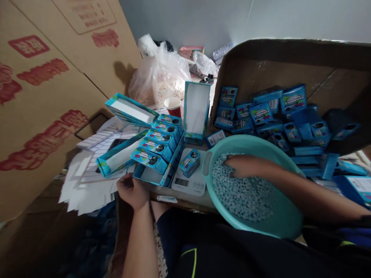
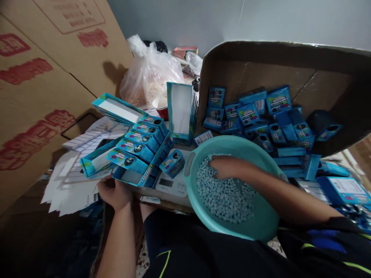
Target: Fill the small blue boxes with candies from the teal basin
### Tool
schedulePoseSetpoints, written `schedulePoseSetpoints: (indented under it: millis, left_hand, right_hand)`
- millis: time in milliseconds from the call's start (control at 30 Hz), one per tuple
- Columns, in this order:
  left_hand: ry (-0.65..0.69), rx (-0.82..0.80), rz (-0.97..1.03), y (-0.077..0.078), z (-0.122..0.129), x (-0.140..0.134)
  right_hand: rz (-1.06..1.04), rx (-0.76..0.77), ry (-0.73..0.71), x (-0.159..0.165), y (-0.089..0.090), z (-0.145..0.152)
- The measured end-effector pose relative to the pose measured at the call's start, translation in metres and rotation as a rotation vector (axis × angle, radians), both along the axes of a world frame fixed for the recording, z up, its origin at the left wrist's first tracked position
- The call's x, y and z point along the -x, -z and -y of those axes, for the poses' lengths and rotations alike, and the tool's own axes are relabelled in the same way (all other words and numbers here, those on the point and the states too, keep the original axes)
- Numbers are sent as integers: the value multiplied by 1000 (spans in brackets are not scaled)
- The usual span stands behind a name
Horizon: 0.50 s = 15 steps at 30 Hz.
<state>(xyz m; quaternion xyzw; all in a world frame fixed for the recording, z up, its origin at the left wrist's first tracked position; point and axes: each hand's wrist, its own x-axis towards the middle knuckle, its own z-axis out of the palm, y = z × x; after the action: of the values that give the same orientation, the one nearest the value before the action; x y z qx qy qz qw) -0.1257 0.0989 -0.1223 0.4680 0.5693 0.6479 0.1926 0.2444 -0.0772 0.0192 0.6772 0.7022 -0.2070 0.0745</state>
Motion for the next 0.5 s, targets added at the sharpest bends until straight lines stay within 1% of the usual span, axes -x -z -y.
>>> schedulePoseSetpoints:
  millis: [67,167,300,367,500]
  left_hand:
    - [8,4,-1,-2,0,0]
    - [6,7,-10,-3,0,-1]
    - [4,17,-39,-3,0,-2]
    - [1,19,-55,-2,1,-2]
    - [-4,28,-84,-1,3,-3]
  right_hand:
    - [-46,110,-56,10,6,-2]
    - [-90,140,-104,21,6,-9]
    - [-254,266,-82,24,5,-11]
    - [-288,273,-54,25,7,-10]
    - [-272,227,-69,24,11,-8]
